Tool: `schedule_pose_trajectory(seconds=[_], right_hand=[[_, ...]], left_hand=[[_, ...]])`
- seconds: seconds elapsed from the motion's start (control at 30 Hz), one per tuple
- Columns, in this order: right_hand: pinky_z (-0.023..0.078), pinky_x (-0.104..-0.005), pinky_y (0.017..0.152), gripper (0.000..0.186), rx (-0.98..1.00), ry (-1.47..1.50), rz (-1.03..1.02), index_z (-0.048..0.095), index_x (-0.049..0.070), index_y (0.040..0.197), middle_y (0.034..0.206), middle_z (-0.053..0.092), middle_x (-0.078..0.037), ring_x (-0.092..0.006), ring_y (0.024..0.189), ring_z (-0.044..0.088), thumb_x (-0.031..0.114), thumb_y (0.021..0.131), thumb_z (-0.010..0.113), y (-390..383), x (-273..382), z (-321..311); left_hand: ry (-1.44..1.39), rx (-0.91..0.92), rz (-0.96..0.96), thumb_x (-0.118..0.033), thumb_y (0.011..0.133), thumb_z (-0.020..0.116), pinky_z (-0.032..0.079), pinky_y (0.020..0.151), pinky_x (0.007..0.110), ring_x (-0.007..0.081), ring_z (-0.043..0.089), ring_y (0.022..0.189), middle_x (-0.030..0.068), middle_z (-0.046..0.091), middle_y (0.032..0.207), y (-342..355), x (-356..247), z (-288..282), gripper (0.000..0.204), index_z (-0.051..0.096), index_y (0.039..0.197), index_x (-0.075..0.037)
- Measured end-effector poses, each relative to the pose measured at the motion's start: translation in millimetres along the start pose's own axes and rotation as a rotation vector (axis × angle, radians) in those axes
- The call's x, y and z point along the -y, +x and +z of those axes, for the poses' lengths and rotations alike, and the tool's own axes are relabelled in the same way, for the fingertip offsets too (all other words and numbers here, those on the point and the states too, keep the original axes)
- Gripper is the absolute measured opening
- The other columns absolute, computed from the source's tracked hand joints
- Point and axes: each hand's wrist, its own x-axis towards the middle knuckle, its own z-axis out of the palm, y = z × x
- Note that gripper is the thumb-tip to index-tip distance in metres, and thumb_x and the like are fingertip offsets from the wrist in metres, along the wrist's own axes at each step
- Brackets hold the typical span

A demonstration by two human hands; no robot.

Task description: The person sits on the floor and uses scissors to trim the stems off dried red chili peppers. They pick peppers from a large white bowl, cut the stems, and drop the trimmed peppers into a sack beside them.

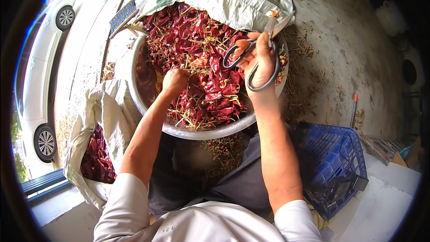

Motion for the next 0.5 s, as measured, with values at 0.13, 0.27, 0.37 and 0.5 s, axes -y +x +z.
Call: schedule_pose_trajectory(seconds=[0.13, 0.27, 0.37, 0.5], right_hand=[[0.051, -0.0279, 0.068, 0.051, 0.016, -0.11, 0.015, 0.058, 0.006, 0.104, 0.085, 0.065, -0.006, -0.0129, 0.074, 0.061, 0.054, 0.091, 0.065, -3, -5, 7], [0.044, -0.0254, 0.056, 0.048, 0.112, -0.505, -0.059, 0.054, 0.01, 0.084, 0.064, 0.055, 0.001, -0.0094, 0.059, 0.054, 0.056, 0.091, 0.064, -4, -13, 7], [0.046, -0.0341, 0.056, 0.066, 0.209, -0.823, 0.051, 0.053, 0.007, 0.079, 0.063, 0.055, -0.002, -0.0177, 0.057, 0.056, 0.073, 0.085, 0.059, -9, -20, 12], [0.047, -0.0329, 0.054, 0.068, 0.291, -0.962, 0.009, 0.054, 0.008, 0.078, 0.058, 0.051, -0.001, -0.0183, 0.056, 0.058, 0.075, 0.085, 0.055, -12, -36, 10]], left_hand=[[-0.305, 0.081, -0.187, -0.015, 0.078, 0.07, 0.055, 0.074, 0.037, 0.0263, 0.069, 0.077, 0.0154, 0.07, 0.082, -4, 6, -22, 0.019, 0.07, 0.094, -0.004], [-0.806, 0.092, -0.38, -0.009, 0.09, 0.066, 0.032, 0.046, 0.023, 0.0045, 0.044, 0.054, 0.0028, 0.064, 0.076, -15, -21, -75, 0.009, 0.062, 0.098, -0.006], [-1.086, 0.042, -0.405, -0.01, 0.092, 0.065, 0.033, 0.045, 0.022, 0.0051, 0.045, 0.053, 0.004, 0.066, 0.078, -27, -27, -96, 0.008, 0.061, 0.097, -0.004], [-1.207, -0.189, -0.544, -0.013, 0.093, 0.066, 0.038, 0.044, 0.022, 0.0062, 0.047, 0.052, 0.0045, 0.067, 0.081, -27, -22, -104, 0.012, 0.06, 0.099, -0.004]])
